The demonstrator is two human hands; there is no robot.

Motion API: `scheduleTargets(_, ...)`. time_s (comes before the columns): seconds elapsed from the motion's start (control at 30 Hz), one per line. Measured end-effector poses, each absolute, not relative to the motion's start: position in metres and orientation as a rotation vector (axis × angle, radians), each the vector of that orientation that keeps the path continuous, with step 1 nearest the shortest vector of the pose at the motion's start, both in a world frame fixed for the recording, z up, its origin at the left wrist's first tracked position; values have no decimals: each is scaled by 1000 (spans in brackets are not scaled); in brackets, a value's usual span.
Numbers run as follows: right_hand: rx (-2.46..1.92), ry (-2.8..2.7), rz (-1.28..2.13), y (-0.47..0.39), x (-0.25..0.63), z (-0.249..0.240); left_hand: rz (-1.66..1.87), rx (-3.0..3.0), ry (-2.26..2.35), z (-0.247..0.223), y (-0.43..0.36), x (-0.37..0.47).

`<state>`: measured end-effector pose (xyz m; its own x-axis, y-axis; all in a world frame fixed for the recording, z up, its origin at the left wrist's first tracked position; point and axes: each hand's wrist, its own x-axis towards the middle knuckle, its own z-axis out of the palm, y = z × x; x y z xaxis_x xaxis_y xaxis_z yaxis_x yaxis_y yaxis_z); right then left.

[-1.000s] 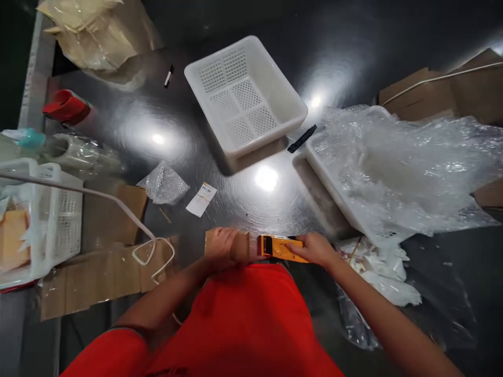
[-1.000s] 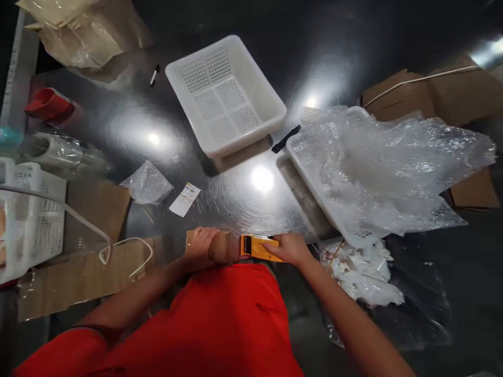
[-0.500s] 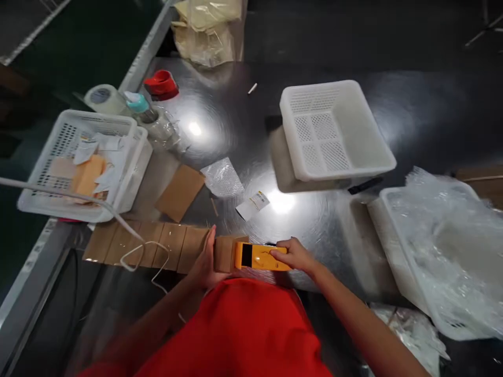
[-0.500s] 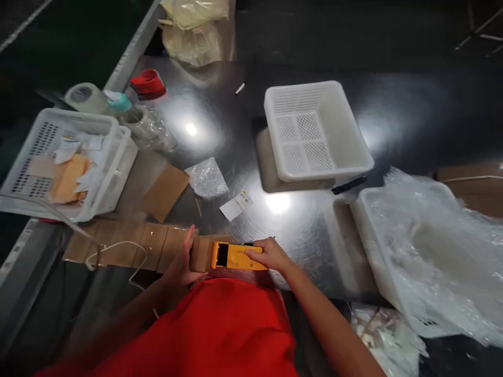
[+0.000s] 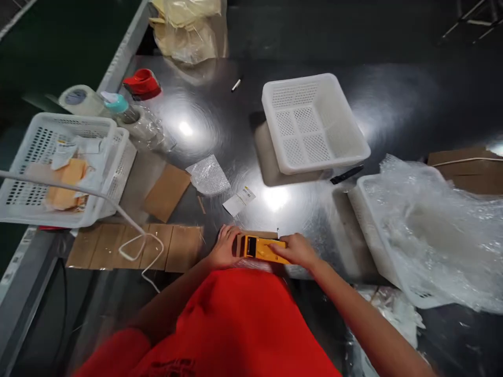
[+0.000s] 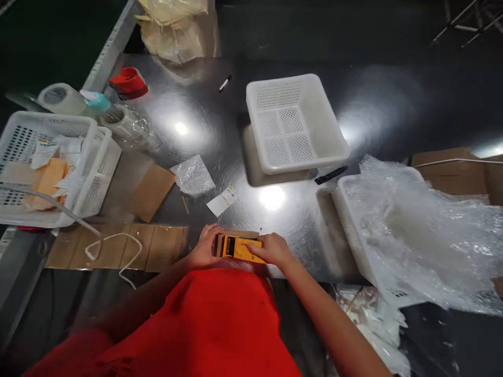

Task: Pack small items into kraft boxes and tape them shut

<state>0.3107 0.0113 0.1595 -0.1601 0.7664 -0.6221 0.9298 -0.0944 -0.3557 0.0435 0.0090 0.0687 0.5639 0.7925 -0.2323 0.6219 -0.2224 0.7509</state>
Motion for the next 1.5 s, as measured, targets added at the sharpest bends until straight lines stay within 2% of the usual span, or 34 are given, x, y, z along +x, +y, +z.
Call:
scheduleTargets(0.13,1868,1892,-949,16,297,161,99,2089,1138,64,18,47)
scheduleTargets(0.37,1851,1929,-962,13,298,162,-41,2120,1100,63,24,63)
scheduleTargets(0.7,1934,1825,-1138,-12,396,152,-140,2124,1118,75,25,60)
scheduleTargets(0.83,1929,1878,-1106,-13,401,147,-246,2199,1173,85,22,72)
scheduleTargets(1.1,1889,1945,-1131,-13,399,138,-307,2293,1236,89,3,160)
scheduleTargets(1.33,1875,1998,-1265,-28,435,123,-427,2334,1283,82,2,160)
scheduleTargets(1.5,1971,1876,-1088,-51,487,125,-408,2298,1262,87,4,161)
